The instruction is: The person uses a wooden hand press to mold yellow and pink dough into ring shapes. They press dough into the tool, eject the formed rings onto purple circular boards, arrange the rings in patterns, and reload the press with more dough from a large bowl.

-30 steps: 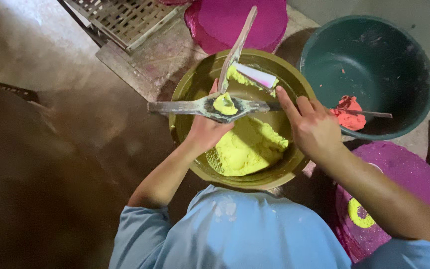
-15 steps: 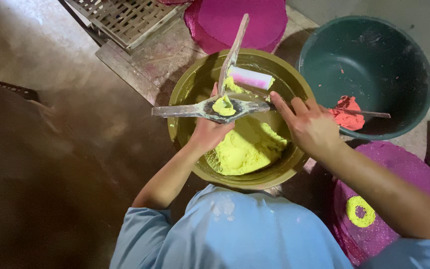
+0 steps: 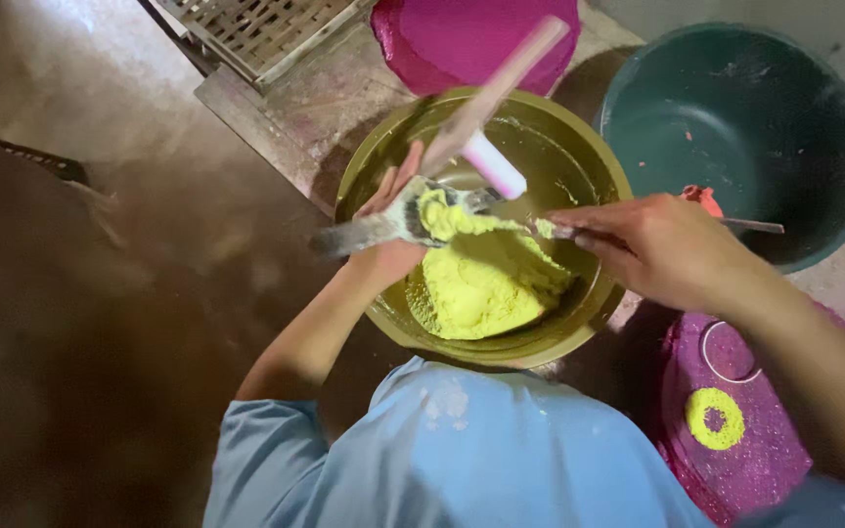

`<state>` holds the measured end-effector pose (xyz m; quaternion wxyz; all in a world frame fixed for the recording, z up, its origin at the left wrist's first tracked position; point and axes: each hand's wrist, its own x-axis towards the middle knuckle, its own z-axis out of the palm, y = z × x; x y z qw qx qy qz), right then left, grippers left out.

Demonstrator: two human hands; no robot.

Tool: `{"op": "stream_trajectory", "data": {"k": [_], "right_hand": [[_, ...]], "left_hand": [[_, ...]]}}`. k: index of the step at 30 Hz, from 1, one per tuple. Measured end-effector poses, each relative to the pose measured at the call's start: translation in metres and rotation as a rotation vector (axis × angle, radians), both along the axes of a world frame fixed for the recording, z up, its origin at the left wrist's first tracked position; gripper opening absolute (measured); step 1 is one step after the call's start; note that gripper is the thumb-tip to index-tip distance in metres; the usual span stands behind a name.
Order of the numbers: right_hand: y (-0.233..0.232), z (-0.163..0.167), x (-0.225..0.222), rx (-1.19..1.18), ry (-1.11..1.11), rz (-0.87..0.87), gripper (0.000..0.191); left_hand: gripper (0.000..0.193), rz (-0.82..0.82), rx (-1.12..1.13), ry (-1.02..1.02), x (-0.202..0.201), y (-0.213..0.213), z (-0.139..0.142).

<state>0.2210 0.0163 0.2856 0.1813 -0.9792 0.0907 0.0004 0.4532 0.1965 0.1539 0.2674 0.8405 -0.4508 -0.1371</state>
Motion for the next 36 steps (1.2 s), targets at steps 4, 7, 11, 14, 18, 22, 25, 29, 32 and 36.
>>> {"op": "stream_trajectory", "data": {"k": [4, 7, 11, 14, 18, 22, 25, 29, 32, 36], "right_hand": [[0.047, 0.011, 0.035, -0.381, 0.124, 0.047, 0.048], [0.059, 0.005, 0.039, -0.585, 0.041, 0.206, 0.050], [0.028, -0.008, 0.006, -0.427, 0.120, 0.039, 0.069], [0.022, -0.044, -0.003, -0.193, -0.068, -0.137, 0.065], [0.061, -0.110, 0.020, 0.225, -0.353, -0.200, 0.050], [0.071, -0.135, 0.015, 0.549, -0.085, -0.385, 0.044], [0.046, -0.140, 0.017, 0.536, -0.322, -0.245, 0.034], [0.046, -0.158, 0.029, 0.450, -0.372, -0.234, 0.036], [0.058, -0.155, 0.030, 0.508, -0.269, -0.177, 0.038], [0.040, -0.115, 0.036, 0.404, -0.041, -0.158, 0.035]], "left_hand": [[0.088, -0.051, 0.168, -0.053, -0.011, -0.009, -0.008], [0.084, -0.203, -0.198, -0.472, -0.007, -0.015, -0.027], [0.085, -0.082, -0.235, -0.289, 0.022, -0.004, -0.048], [0.078, 0.039, -0.427, -0.377, 0.037, -0.001, -0.055], [0.091, 0.227, -0.316, -0.442, 0.037, -0.013, -0.059], [0.102, 0.322, -0.184, -0.111, 0.036, -0.012, -0.055], [0.110, 0.186, -0.300, -0.211, 0.029, -0.008, -0.051], [0.116, 0.100, -0.378, -0.488, 0.025, -0.006, -0.055], [0.119, 0.174, -0.354, -0.567, 0.037, 0.000, -0.067], [0.092, 0.142, -0.269, -0.463, 0.058, 0.014, -0.084]]}}
